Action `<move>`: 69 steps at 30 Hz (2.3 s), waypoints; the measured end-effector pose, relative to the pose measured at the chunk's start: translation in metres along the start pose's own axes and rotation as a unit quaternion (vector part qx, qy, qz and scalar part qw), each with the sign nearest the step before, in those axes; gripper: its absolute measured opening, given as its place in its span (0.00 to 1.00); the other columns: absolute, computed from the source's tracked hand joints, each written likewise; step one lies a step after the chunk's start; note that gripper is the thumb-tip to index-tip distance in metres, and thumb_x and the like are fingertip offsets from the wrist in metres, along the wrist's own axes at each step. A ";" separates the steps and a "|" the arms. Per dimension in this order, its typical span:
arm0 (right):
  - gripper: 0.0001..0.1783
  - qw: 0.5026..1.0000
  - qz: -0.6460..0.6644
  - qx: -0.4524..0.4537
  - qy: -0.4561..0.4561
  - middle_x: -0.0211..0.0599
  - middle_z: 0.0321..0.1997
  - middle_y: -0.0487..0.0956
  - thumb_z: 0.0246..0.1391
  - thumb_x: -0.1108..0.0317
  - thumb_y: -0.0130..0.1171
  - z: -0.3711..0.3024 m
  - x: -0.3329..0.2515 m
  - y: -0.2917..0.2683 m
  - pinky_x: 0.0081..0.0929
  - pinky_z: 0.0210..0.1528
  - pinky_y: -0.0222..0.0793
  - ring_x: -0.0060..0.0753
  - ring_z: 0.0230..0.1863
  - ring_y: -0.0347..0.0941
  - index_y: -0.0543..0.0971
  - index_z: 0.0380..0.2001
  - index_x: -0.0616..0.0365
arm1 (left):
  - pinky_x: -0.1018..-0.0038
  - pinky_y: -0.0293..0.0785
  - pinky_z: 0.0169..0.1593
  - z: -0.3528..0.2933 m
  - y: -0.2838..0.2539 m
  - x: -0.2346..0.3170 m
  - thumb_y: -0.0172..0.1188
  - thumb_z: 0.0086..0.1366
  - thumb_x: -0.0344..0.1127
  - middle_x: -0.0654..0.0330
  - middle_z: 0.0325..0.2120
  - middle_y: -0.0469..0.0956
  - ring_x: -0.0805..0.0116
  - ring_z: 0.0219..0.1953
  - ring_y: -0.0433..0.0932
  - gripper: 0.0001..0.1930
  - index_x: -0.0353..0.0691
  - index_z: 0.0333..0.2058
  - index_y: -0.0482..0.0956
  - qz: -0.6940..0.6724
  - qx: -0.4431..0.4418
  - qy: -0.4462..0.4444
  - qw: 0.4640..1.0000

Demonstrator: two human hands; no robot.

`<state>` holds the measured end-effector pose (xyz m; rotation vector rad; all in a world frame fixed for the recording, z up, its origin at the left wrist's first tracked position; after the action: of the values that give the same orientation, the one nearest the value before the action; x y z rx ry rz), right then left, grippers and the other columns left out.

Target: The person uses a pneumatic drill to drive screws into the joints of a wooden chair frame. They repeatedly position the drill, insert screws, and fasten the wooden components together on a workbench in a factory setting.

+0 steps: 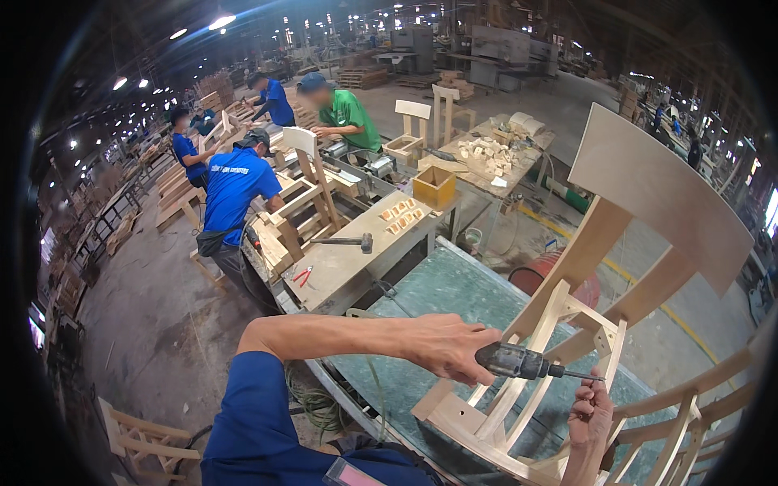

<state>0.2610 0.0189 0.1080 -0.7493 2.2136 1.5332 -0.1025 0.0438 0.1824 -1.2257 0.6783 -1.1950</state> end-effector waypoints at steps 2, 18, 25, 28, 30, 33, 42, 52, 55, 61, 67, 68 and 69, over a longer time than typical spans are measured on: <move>0.18 1.000 -0.002 0.018 -0.012 0.28 0.34 0.73 0.62 0.68 0.59 0.002 -0.002 -0.004 0.03 0.15 0.61 0.11 0.28 0.68 0.75 0.53 0.61 | 0.64 0.74 0.25 0.005 0.003 -0.005 0.63 0.60 0.44 0.49 0.40 0.65 0.54 0.36 0.75 0.09 0.62 0.39 0.74 -0.001 0.001 0.005 1.000; 0.14 0.991 0.022 0.078 -0.105 0.20 0.25 0.73 0.56 0.54 0.65 0.003 0.002 -0.007 0.05 0.12 0.53 0.06 0.18 0.59 0.78 0.33 0.53 | 0.65 0.77 0.25 0.037 0.017 -0.036 0.61 0.62 0.47 0.46 0.41 0.66 0.53 0.37 0.76 0.07 0.61 0.38 0.75 0.033 -0.023 0.057 0.998; 0.13 0.983 -0.036 0.106 -0.149 0.18 0.26 0.69 0.57 0.55 0.65 0.012 0.003 -0.005 0.05 0.14 0.50 0.06 0.18 0.55 0.78 0.35 0.52 | 0.64 0.77 0.22 0.041 0.018 -0.045 0.59 0.61 0.46 0.44 0.44 0.66 0.53 0.37 0.78 0.06 0.60 0.37 0.75 0.048 -0.032 0.065 0.996; 0.13 0.980 -0.060 0.115 -0.151 0.18 0.27 0.68 0.58 0.55 0.64 0.016 0.005 0.002 0.06 0.14 0.49 0.06 0.19 0.55 0.78 0.37 0.51 | 0.64 0.77 0.22 0.038 0.020 -0.049 0.58 0.62 0.45 0.43 0.44 0.66 0.52 0.37 0.78 0.05 0.61 0.37 0.76 0.055 -0.026 0.059 0.996; 0.13 0.978 -0.073 0.123 -0.151 0.18 0.27 0.68 0.60 0.54 0.63 0.020 0.006 0.003 0.07 0.14 0.47 0.06 0.19 0.54 0.78 0.38 0.51 | 0.64 0.78 0.23 0.037 0.022 -0.052 0.58 0.62 0.44 0.43 0.44 0.67 0.52 0.37 0.78 0.05 0.61 0.37 0.76 0.062 -0.026 0.056 0.996; 0.11 0.976 -0.094 0.115 -0.157 0.17 0.27 0.68 0.62 0.56 0.60 0.016 0.006 0.007 0.10 0.13 0.44 0.07 0.18 0.52 0.78 0.38 0.51 | 0.63 0.78 0.25 0.040 0.026 -0.054 0.58 0.62 0.42 0.45 0.44 0.67 0.51 0.37 0.78 0.05 0.61 0.37 0.76 0.053 -0.022 0.056 0.997; 0.08 0.984 -0.084 0.112 -0.111 0.18 0.27 0.67 0.63 0.62 0.60 0.034 0.012 0.019 0.11 0.15 0.45 0.09 0.19 0.54 0.76 0.41 0.51 | 0.63 0.78 0.28 0.042 0.038 -0.069 0.56 0.63 0.42 0.46 0.48 0.68 0.52 0.43 0.78 0.11 0.68 0.43 0.73 0.046 -0.134 -0.029 0.989; 0.24 0.973 -0.173 0.131 -0.079 0.21 0.25 0.67 0.59 0.47 0.61 0.028 -0.018 0.004 0.10 0.16 0.46 0.10 0.19 0.55 0.77 0.43 0.59 | 0.65 0.78 0.26 0.058 0.045 -0.087 0.62 0.60 0.52 0.45 0.49 0.67 0.50 0.39 0.79 0.11 0.71 0.42 0.76 0.067 -0.084 -0.012 0.994; 0.31 0.950 -0.231 0.178 -0.108 0.20 0.24 0.67 0.57 0.40 0.60 0.040 -0.052 -0.011 0.09 0.14 0.45 0.10 0.19 0.54 0.76 0.41 0.62 | 0.64 0.79 0.28 0.066 0.039 -0.100 0.56 0.62 0.58 0.50 0.41 0.67 0.54 0.40 0.77 0.12 0.65 0.40 0.75 0.073 -0.098 0.001 0.992; 0.42 0.916 -0.328 0.224 -0.063 0.21 0.23 0.66 0.51 0.31 0.60 0.087 -0.089 -0.056 0.09 0.14 0.48 0.09 0.19 0.56 0.77 0.43 0.67 | 0.62 0.77 0.25 0.086 0.038 -0.129 0.57 0.62 0.57 0.51 0.37 0.66 0.54 0.35 0.77 0.12 0.60 0.35 0.76 0.103 -0.079 0.071 0.989; 0.47 0.924 -0.350 0.153 0.008 0.28 0.26 0.74 0.41 0.22 0.61 0.131 -0.066 -0.055 0.21 0.20 0.65 0.20 0.22 0.70 0.78 0.43 0.58 | 0.62 0.77 0.26 0.105 0.035 -0.139 0.59 0.61 0.53 0.52 0.36 0.67 0.54 0.33 0.78 0.09 0.60 0.34 0.75 0.130 -0.104 0.086 0.982; 0.44 0.920 -0.363 0.147 0.021 0.31 0.28 0.75 0.43 0.23 0.60 0.132 -0.067 -0.054 0.26 0.23 0.68 0.25 0.23 0.71 0.78 0.44 0.55 | 0.62 0.77 0.26 0.108 0.034 -0.139 0.59 0.61 0.52 0.52 0.36 0.67 0.54 0.33 0.78 0.08 0.60 0.34 0.75 0.138 -0.107 0.088 0.981; 0.43 0.916 -0.373 0.143 0.020 0.31 0.28 0.75 0.44 0.24 0.60 0.133 -0.067 -0.052 0.26 0.23 0.69 0.24 0.24 0.71 0.78 0.45 0.55 | 0.63 0.77 0.27 0.111 0.033 -0.138 0.59 0.62 0.52 0.52 0.36 0.67 0.54 0.34 0.78 0.08 0.60 0.34 0.76 0.145 -0.110 0.090 0.979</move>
<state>0.3437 0.1438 0.0583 -1.3255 1.7794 0.8002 -0.0325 0.2077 0.1543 -1.1590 1.1103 -1.0121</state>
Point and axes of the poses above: each hand's wrist, its own z-axis towards the middle knuckle, its own y-axis out of the palm, x = y × z, the point moved 1 cm from there along z, towards the middle knuckle
